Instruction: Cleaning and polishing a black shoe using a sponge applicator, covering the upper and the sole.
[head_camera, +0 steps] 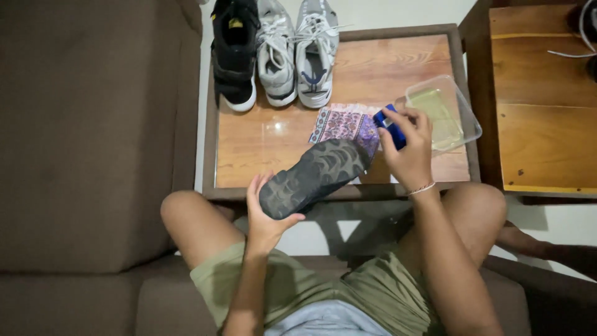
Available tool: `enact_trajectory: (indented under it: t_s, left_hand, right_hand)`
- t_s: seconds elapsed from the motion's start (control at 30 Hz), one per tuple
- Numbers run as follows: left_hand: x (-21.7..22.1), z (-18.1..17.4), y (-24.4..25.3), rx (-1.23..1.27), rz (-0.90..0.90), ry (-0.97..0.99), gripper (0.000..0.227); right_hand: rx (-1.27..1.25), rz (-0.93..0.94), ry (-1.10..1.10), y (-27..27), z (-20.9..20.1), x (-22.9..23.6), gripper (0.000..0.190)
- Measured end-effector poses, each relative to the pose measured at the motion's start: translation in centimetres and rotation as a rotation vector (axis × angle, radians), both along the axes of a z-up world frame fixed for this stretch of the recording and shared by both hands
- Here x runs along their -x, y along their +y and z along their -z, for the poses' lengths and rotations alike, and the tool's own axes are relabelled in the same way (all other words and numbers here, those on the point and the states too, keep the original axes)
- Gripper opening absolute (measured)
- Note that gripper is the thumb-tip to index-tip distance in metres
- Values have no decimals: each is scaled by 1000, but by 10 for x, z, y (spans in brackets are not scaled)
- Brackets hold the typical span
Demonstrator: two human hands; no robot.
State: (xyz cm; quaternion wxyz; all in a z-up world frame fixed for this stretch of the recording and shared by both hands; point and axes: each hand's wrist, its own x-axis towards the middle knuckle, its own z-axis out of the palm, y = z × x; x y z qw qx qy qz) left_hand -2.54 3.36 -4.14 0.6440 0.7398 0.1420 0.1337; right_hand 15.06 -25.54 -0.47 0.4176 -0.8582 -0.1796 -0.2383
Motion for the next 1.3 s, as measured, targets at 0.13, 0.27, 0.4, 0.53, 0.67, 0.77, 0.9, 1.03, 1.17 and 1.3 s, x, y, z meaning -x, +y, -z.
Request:
enact_trajectory:
  t_s: [0.13,0.27,0.4,0.53,0.67,0.77,0.9,1.03,1.17,1.3]
  left_hand:
    - [1,22,2,-30,-11,115,120]
    - [-1,29,-9,-5,-63,-11,106]
    - [1,22,-31,-69,-64,-136,101]
    - [-2,-4,-43,-16,-6,-432,105]
    - [-9,-36,-37,-156,57,-501,98]
    - [-11,-47,-38,-185,93,-536,97]
    - [-6,-39,-34,-181,95,-553,98]
    - [5,-55,-31,-273,17,-565,94]
    - [1,-51,-37,-199,60,-581,90]
    - [4,-49,-36,-159,112,-576,90]
  right_hand:
    - [-45,-146,-17,22,-14,16,39]
    - [-81,-202,-52,69,-4,53,32]
    - [-5,-498,-179,108,-34,107,29]
    - [89,-318,-327,87,-36,80,30]
    - [70,-108,-233,52,-31,44,38]
    - [-30,-71,-143,52,-40,57,38]
    - [-56,-190,-181,55,-36,58,35]
    - [-74,-63,-167,31,-27,21,36]
    - [-123,-136,-84,50,-47,57,35]
    - [-54,-382,-163,64,-53,88,40]
